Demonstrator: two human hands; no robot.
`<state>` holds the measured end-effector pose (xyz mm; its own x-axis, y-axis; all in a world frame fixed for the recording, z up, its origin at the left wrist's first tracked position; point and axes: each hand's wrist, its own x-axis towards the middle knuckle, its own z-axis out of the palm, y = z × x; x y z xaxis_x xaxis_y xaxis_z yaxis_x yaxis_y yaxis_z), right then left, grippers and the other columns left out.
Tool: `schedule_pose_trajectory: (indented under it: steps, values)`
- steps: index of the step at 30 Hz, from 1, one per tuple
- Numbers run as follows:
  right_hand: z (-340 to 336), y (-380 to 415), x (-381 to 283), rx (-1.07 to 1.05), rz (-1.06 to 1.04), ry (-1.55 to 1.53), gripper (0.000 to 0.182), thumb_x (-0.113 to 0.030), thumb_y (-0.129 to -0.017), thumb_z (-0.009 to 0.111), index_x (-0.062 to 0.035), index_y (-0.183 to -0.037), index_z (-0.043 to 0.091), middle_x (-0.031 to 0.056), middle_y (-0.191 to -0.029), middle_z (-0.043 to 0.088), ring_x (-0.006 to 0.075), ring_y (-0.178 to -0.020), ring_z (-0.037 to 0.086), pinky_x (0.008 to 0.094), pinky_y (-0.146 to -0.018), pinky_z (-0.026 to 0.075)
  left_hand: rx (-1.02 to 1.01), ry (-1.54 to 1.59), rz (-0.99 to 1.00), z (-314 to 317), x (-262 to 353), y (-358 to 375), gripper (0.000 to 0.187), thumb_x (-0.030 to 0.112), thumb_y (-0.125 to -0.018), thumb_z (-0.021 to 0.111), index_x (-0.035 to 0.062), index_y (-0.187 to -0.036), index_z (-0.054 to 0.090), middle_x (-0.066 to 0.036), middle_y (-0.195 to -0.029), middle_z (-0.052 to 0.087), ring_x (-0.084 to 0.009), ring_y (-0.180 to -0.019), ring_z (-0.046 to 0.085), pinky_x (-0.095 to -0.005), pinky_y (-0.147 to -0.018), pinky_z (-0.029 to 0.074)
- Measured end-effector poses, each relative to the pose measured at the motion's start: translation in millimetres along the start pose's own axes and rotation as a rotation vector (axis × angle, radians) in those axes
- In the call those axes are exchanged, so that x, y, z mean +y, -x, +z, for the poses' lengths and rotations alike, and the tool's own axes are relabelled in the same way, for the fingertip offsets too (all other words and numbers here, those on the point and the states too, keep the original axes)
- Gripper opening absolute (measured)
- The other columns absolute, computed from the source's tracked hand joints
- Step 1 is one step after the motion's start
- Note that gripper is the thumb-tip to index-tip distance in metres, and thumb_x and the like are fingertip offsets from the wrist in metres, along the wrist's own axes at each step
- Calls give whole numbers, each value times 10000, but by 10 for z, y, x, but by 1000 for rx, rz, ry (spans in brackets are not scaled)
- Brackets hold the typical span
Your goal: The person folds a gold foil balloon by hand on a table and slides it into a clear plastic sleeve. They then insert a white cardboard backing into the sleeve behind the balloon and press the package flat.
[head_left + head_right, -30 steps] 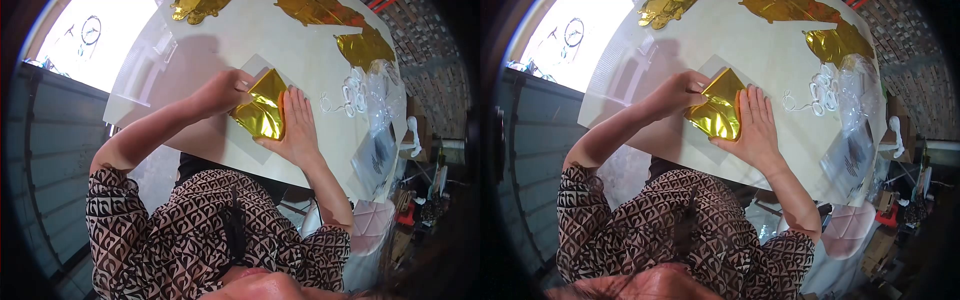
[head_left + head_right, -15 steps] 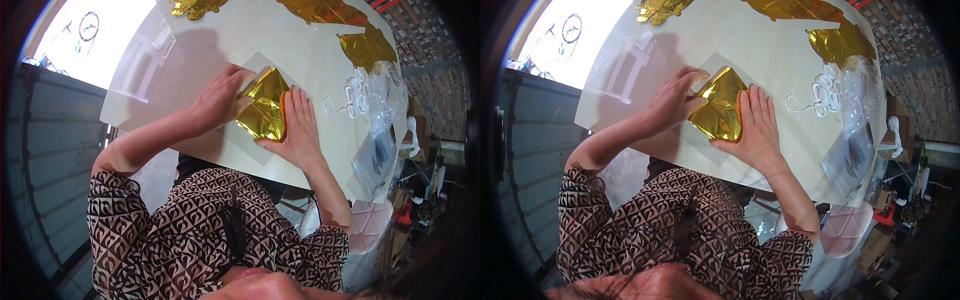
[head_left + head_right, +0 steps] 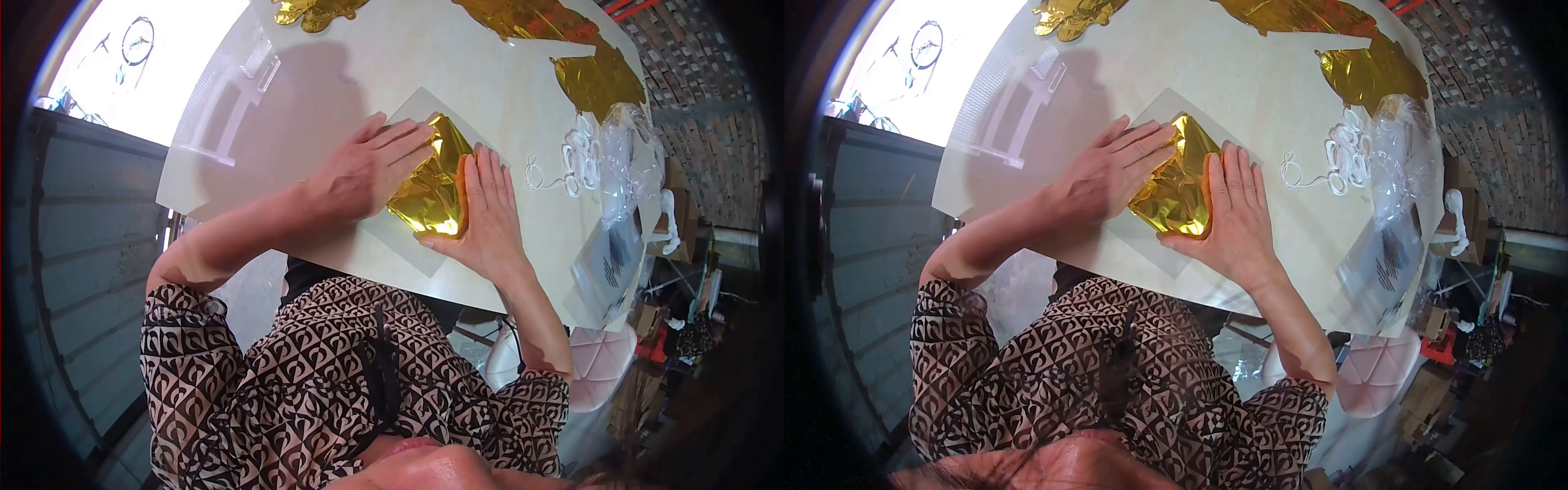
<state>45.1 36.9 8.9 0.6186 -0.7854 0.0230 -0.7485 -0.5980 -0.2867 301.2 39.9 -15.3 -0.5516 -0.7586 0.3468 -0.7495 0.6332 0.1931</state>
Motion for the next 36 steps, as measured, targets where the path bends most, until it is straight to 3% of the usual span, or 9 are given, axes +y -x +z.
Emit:
schedule_pose_trajectory:
  steps: [7, 10, 20, 23, 26, 28, 32, 34, 36]
  values:
    - [-208, -164, 211, 34, -96, -38, 1085, -461, -778, 816, -13, -1580, 237, 242, -1637, 230, 403, -1530, 198, 521, -1238, 177, 21, 43, -34, -7, 12, 27, 535, 186, -875, 651, 39, -1383, 573, -141, -1509, 499, -291, -1406, 461, -511, -1175, 307]
    - [-152, -207, 236, 15, 8, -166, 1095, -469, -772, 819, 8, -1573, 244, 263, -1632, 225, 424, -1527, 194, 539, -1228, 191, 27, 77, -51, -25, 27, 21, 532, 179, -873, 652, 34, -1379, 576, -157, -1511, 493, -302, -1404, 463, -517, -1180, 301]
    - [30, -66, 13, 1, -26, -21, 1248, -610, -740, 789, 30, -1592, 140, 274, -1659, 100, 443, -1547, 58, 543, -1245, 91, 8, 106, -51, -33, 21, -1, 503, 134, -879, 648, 29, -1366, 580, -165, -1519, 475, -294, -1428, 428, -509, -1184, 299]
    - [50, -62, 21, 12, -19, -3, 1267, -622, -724, 794, 34, -1590, 142, 274, -1657, 111, 436, -1547, 73, 536, -1249, 93, 31, 154, -107, -45, 17, -83, 485, 125, -887, 645, 37, -1360, 584, -176, -1441, 551, -299, -1373, 496, -468, -1154, 348]
    - [57, -62, 24, 20, -18, 1, 1276, -629, -714, 797, 39, -1586, 147, 271, -1656, 121, 424, -1548, 84, 523, -1254, 92, 84, 374, -319, -267, 61, -283, 400, 157, -906, 651, 14, -1280, 636, -195, -1229, 681, -333, -1196, 630, -425, -1034, 469]
    - [55, -63, 27, 27, -21, 7, 1271, -625, -714, 799, 41, -1584, 155, 269, -1654, 131, 411, -1550, 90, 508, -1260, 93, -77, 630, -695, -376, 40, -441, 377, 230, -906, 685, -15, -1191, 675, -208, -1011, 737, -353, -986, 708, -396, -869, 548]
    - [66, -64, 32, 42, -23, 10, 1267, -624, -714, 798, 45, -1582, 161, 269, -1653, 137, 408, -1551, 92, 502, -1261, 94, 51, 658, -608, -127, -271, -555, 403, 297, -870, 736, -44, -1083, 708, -203, -925, 743, -304, -856, 723, -371, -769, 556]
    - [62, -62, 30, 30, -13, 4, 1267, -628, -716, 794, 53, -1578, 164, 269, -1652, 142, 402, -1552, 95, 497, -1263, 93, -188, 815, -695, -160, -316, -657, 398, 270, -872, 772, -42, -1111, 708, -126, -957, 742, -194, -851, 700, -306, -801, 552]
    - [68, -63, 30, 38, -15, 3, 1268, -632, -715, 793, 55, -1577, 165, 269, -1651, 146, 400, -1551, 101, 498, -1263, 94, -214, 815, -712, -206, -289, -701, 395, 273, -859, 788, -45, -1082, 715, -111, -946, 738, -176, -837, 692, -295, -780, 553]
